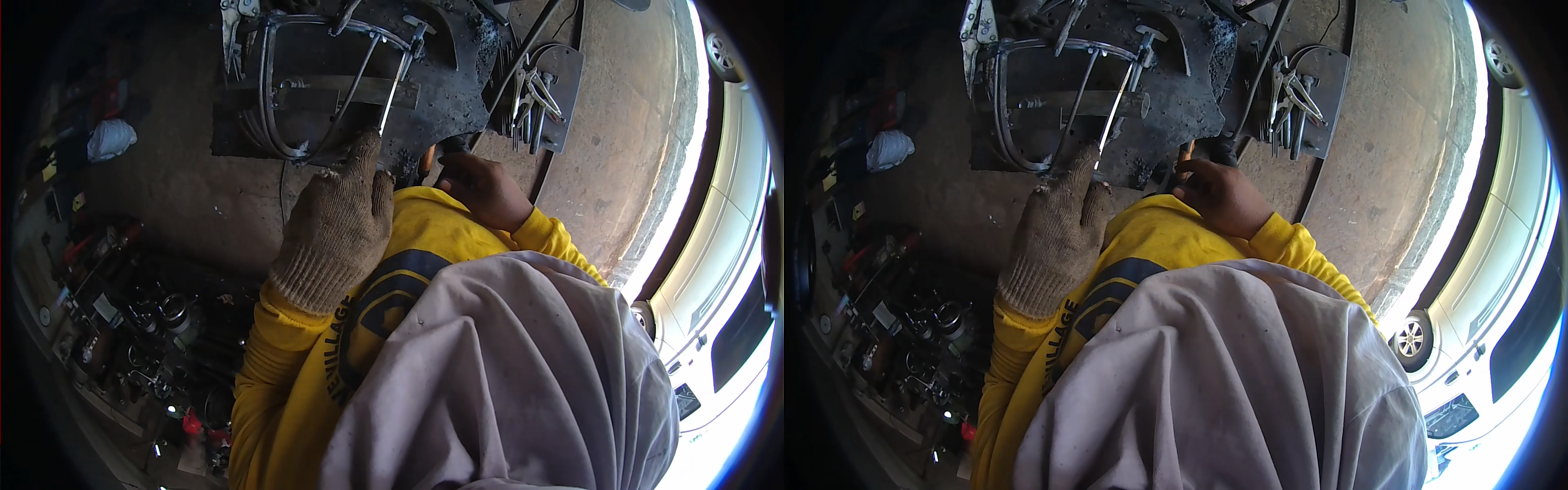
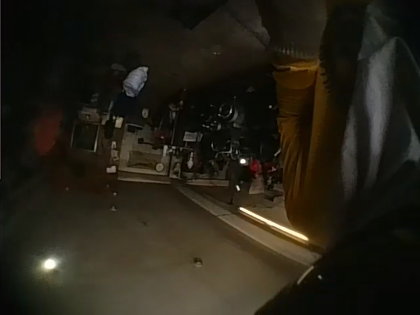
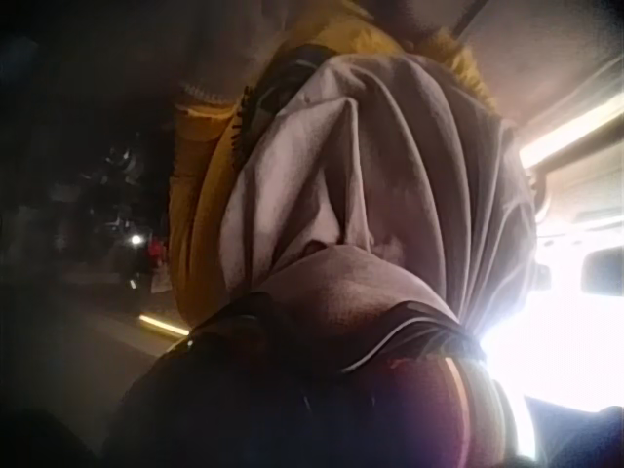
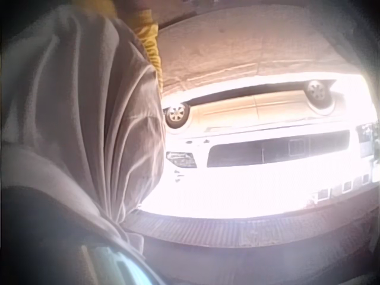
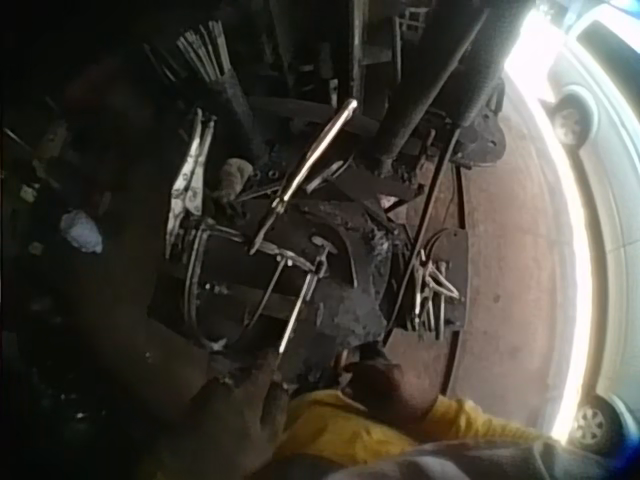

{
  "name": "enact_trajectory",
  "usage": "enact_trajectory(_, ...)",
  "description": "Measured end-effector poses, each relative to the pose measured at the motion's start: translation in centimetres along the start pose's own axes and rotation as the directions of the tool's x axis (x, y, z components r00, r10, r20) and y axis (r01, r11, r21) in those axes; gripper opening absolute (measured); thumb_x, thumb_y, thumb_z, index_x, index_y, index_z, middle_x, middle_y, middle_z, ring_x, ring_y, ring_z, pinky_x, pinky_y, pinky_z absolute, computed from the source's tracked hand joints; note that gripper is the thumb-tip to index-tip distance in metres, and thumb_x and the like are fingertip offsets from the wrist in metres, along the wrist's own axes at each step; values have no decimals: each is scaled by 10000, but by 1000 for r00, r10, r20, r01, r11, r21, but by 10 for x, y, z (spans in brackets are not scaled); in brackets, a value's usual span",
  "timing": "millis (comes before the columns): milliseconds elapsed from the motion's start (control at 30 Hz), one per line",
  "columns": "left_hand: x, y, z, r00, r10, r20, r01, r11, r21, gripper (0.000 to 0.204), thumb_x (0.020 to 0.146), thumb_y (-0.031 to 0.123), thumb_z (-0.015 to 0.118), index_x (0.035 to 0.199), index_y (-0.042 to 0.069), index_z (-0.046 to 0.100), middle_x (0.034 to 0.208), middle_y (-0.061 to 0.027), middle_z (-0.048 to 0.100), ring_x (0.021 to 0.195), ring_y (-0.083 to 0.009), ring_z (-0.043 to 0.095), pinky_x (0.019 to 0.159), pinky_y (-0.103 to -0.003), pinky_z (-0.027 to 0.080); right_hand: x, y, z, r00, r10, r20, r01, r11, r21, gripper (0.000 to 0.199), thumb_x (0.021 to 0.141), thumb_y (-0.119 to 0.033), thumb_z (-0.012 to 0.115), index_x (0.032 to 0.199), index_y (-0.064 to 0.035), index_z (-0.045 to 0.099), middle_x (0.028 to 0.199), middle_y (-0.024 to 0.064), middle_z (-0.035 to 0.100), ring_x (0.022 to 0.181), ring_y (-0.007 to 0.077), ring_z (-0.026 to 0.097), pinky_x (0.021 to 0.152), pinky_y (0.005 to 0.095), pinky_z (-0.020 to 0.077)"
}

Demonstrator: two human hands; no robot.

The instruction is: The person assembles a metal frame by positioning curved metal strips and securing them with locking pliers and a screwdriver. They use a screwdriver to adjust components and eventually use a welding torch to join parts of the assembly.

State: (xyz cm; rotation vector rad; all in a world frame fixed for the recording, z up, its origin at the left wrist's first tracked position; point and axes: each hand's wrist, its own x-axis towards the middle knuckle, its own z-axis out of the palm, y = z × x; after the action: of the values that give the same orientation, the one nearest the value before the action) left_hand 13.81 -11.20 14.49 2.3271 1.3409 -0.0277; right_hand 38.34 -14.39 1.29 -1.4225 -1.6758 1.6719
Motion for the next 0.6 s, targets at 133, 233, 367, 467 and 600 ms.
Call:
enact_trajectory(133, 9, 10, 3, 961, -269, 61, 274, 956, -102, 463, 985, 162, 618, 1380, -52, 507, 941, -272, 702, 818, -385, 728, 717, -432, 609, 3, -2, 2, 1000, -7, 4, 7, 1000, 11, 407, 951, -243, 744, 1265, -3, 645, 1033, 181, 756, 919, 278, 754, 822, 369, 590)
enact_trajectory(233, 7, 5, 5, 977, -208, -49, 195, 962, -191, 448, 994, 164, 597, 1394, -20, 514, 892, -269, 703, 812, -400, 727, 714, -441, 605, 4, -5, 1, 1000, -18, -1, 18, 1000, -6, 405, 947, -241, 748, 1257, 1, 649, 1042, 175, 756, 922, 278, 753, 819, 370, 586)
enact_trajectory(367, 9, -7, -7, 954, -281, 108, 301, 906, -296, 416, 1000, 162, 582, 1372, -19, 544, 857, -264, 699, 786, -387, 731, 700, -443, 597, 5, -6, 0, 1000, 20, 17, -21, 999, 30, 409, 944, -240, 751, 1262, -3, 652, 1033, 179, 755, 908, 269, 752, 809, 369, 584)
enact_trajectory(467, 11, -9, -9, 950, -290, 115, 312, 878, -363, 404, 1007, 149, 584, 1371, -24, 565, 779, -210, 661, 687, -288, 691, 646, -394, 561, 5, -2, 3, 1000, -20, 10, 20, 999, 28, 412, 944, -240, 752, 1268, -6, 652, 1017, 182, 754, 884, 261, 751, 801, 365, 583)
enact_trajectory(600, 13, -25, -27, 815, -417, 403, 579, 572, -581, 397, 1020, 145, 569, 1378, -27, 574, 689, -129, 609, 561, -167, 631, 559, -317, 523, 4, -7, -1, 999, -38, 15, 38, 999, 24, 404, 944, -240, 753, 1269, -19, 656, 980, 172, 754, 848, 250, 749, 781, 356, 580)
